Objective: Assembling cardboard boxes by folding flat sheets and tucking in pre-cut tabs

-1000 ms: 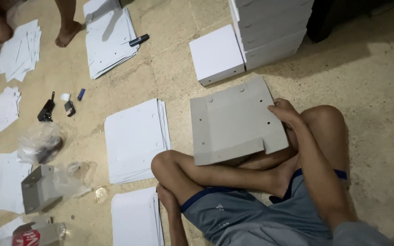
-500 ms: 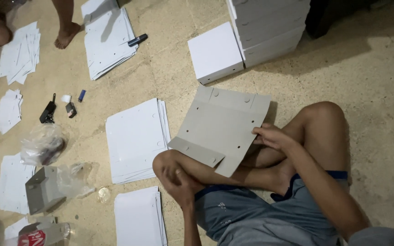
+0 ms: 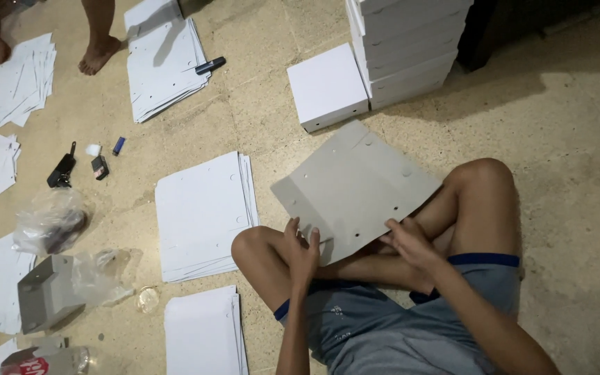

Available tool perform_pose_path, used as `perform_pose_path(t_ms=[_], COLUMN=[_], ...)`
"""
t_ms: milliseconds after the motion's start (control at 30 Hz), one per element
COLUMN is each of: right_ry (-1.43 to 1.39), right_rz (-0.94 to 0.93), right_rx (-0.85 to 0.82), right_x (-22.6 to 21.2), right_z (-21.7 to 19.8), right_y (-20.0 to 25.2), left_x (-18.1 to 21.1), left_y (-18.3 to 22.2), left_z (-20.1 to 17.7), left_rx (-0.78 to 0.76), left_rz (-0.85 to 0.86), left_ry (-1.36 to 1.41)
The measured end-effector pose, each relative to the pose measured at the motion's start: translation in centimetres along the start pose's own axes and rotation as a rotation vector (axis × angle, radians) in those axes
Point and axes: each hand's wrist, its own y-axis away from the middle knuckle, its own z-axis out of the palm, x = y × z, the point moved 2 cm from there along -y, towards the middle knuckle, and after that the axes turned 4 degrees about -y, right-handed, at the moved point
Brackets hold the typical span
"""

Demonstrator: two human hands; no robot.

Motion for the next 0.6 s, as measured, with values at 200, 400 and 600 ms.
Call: perform_pose_path(t_ms=[200, 400, 600], right_ry=[-0.12, -0.056, 0.328], right_rz=[0.182, 0.343, 0.235], right_rx=[0.008, -0.083, -0.107], right_x=[0.9, -0.7, 8.3], right_z=[3.5, 7.0, 3.6], right_y=[0.7, 2.8, -5.5], left_x=[-2.5, -1.0, 0.9], left_y=[-3.9, -3.1, -1.1], left_z=[-0.3, -0.5, 8.8], left_rx=[0.087, 0.385, -0.344], left_rz=[0.088, 0.634, 0.415], left_ry=[-0.288, -0.575, -0.469])
